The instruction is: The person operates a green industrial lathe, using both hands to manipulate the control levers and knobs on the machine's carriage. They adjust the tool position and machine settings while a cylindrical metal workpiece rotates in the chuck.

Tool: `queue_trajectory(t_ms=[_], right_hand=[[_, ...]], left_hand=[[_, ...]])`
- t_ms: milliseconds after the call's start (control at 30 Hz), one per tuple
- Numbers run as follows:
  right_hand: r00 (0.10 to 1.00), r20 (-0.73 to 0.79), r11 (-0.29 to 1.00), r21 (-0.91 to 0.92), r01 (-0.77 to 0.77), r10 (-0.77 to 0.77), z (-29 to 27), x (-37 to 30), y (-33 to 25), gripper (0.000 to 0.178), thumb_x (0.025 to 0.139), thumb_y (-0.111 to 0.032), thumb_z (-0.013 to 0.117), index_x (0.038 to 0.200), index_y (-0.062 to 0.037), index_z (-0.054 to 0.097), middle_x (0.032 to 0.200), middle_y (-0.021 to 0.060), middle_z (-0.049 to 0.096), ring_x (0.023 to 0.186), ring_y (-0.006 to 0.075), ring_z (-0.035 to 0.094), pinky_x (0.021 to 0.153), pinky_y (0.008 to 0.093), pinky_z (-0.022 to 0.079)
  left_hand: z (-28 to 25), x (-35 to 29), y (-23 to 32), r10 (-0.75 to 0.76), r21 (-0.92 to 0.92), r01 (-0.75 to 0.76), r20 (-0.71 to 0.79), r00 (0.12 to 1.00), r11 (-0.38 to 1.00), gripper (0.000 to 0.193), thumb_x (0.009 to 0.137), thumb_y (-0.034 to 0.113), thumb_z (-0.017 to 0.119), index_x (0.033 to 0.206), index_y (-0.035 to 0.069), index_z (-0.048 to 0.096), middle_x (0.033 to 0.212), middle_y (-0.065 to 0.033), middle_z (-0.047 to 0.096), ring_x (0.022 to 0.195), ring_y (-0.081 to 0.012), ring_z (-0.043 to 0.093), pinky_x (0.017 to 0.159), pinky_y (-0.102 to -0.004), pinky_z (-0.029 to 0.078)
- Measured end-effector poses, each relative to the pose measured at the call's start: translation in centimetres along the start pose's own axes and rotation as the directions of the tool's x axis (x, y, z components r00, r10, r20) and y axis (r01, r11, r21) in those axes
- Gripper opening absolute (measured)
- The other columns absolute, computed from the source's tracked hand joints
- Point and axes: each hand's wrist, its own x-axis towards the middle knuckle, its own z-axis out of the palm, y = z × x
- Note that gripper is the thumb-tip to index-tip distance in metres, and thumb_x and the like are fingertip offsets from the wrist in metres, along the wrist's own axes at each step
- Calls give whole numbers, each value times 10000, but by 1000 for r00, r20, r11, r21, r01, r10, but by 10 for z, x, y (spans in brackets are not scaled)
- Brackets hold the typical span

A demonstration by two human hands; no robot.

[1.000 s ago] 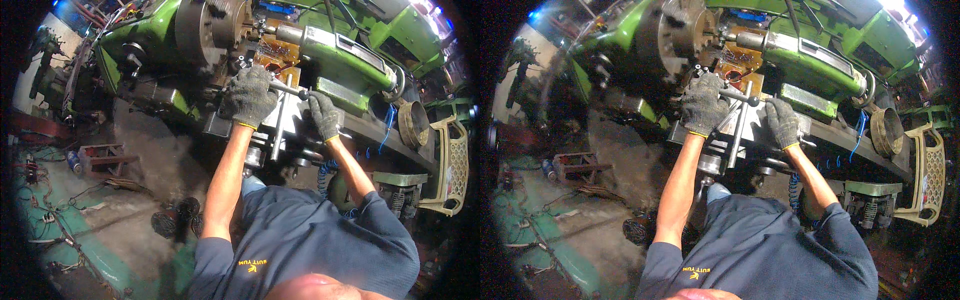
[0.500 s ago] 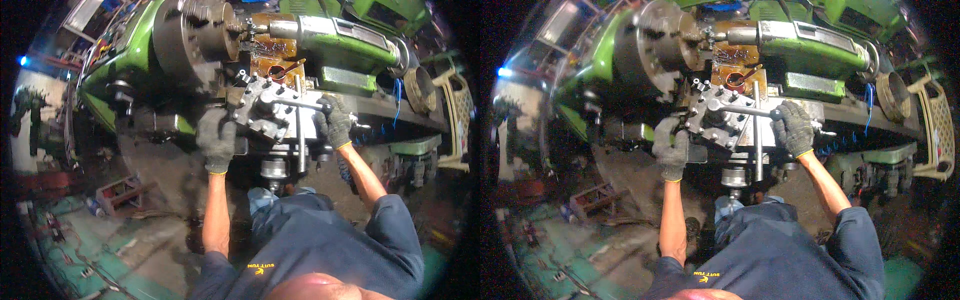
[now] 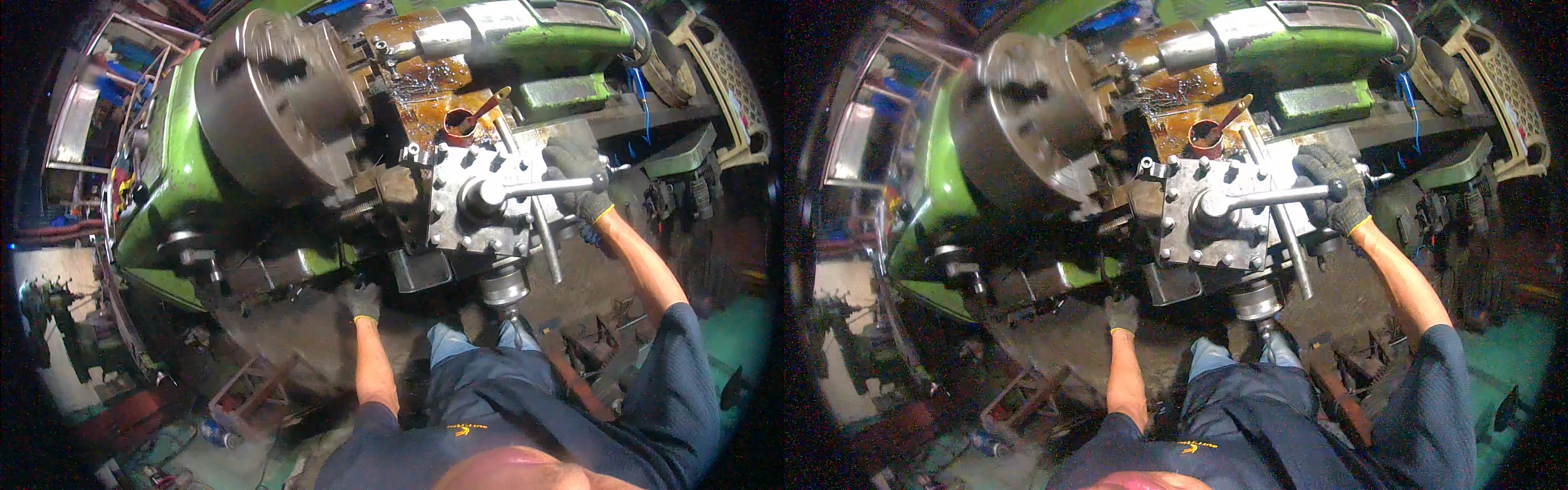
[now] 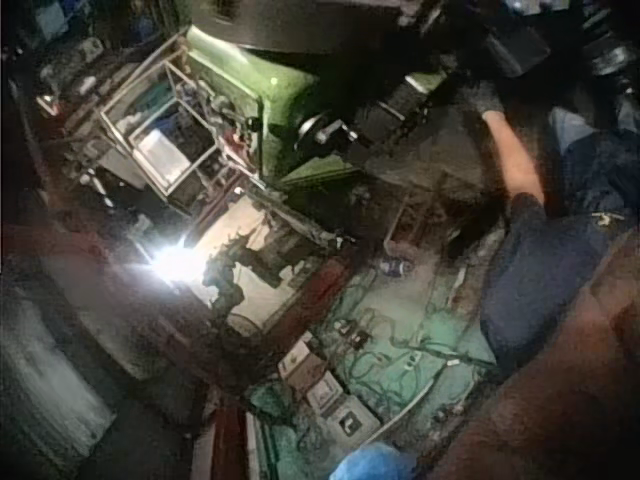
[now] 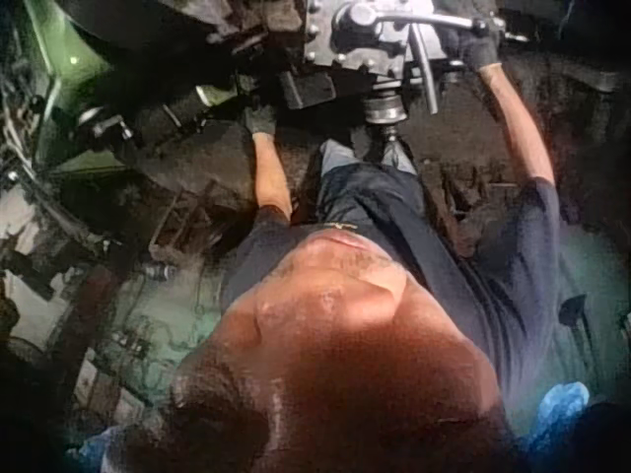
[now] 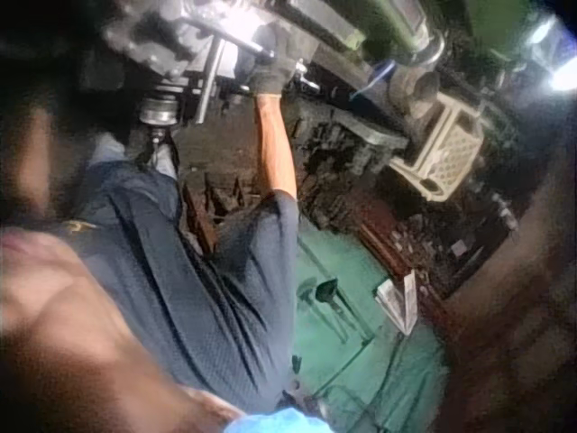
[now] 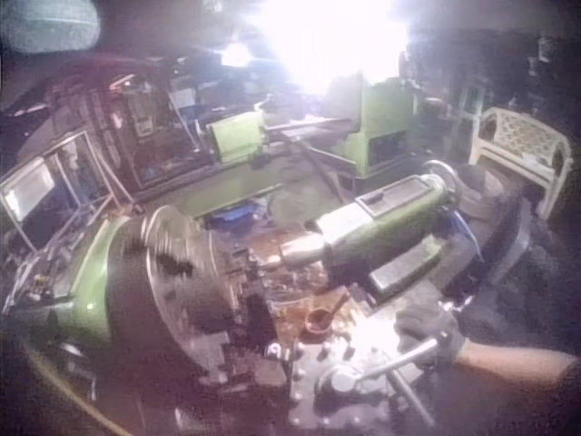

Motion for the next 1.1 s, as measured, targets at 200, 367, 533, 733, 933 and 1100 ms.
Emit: queue_trajectory(t_ms=[200, 367, 533, 733, 933, 1100], right_hand=[[999, 30, 999, -23, -44, 45, 6, -5, 3, 304, 880, -296, 674, 1099, -90, 723, 1255, 159, 687, 1202, 390, 622, 1037, 496, 488], [994, 90, 998, -13, -60, 61, 0, 1, 1, 322, 894, -315, 668, 1117, -90, 725, 1271, 164, 684, 1224, 391, 613, 1057, 498, 479], [991, 117, 997, -18, -70, 72, 0, -3, 3, 335, 902, -317, 662, 1142, -91, 721, 1291, 161, 677, 1237, 394, 608, 1072, 499, 471], [996, 86, 999, 23, -34, 32, -3, 7, -3, 303, 900, -296, 663, 1111, -83, 706, 1261, 168, 674, 1210, 402, 613, 1057, 498, 473], [998, 67, 1000, 11, -22, 21, -9, 5, -5, 305, 896, -296, 661, 1101, -73, 700, 1229, 175, 677, 1166, 398, 625, 1023, 503, 485], [993, 107, 999, 11, -47, 46, -8, 7, -4, 313, 889, -299, 670, 1102, -73, 705, 1219, 175, 682, 1155, 397, 634, 1013, 498, 495]], left_hand=[[59, -23, 34, 120, -101, -99, 218, 969, 990, 375, 964, 492, 647, 965, 118, 626, 850, -80, 644, 727, -266, 614, 634, -401, 539], [75, -18, 91, 115, -6, -115, -29, 993, 993, 208, 916, 274, 713, 774, 181, 594, 603, 21, 523, 478, -121, 492, 413, -284, 368], [72, -36, 104, 169, 245, -162, -8, 986, 956, 216, 901, 199, 709, 740, 158, 571, 580, 4, 541, 427, -122, 470, 372, -269, 333], [51, -21, 109, 163, 285, -135, -75, 984, 949, 192, 895, 151, 740, 768, 145, 596, 594, -8, 571, 454, -147, 545, 382, -290, 424], [70, -36, 109, 216, 366, -152, -139, 967, 918, 162, 892, 117, 737, 787, 113, 614, 606, -39, 583, 470, -163, 553, 401, -284, 427], [65, -35, 111, 216, 412, -137, -152, 965, 901, 139, 879, 94, 737, 796, 90, 626, 644, -52, 593, 512, -160, 563, 425, -283, 432]])
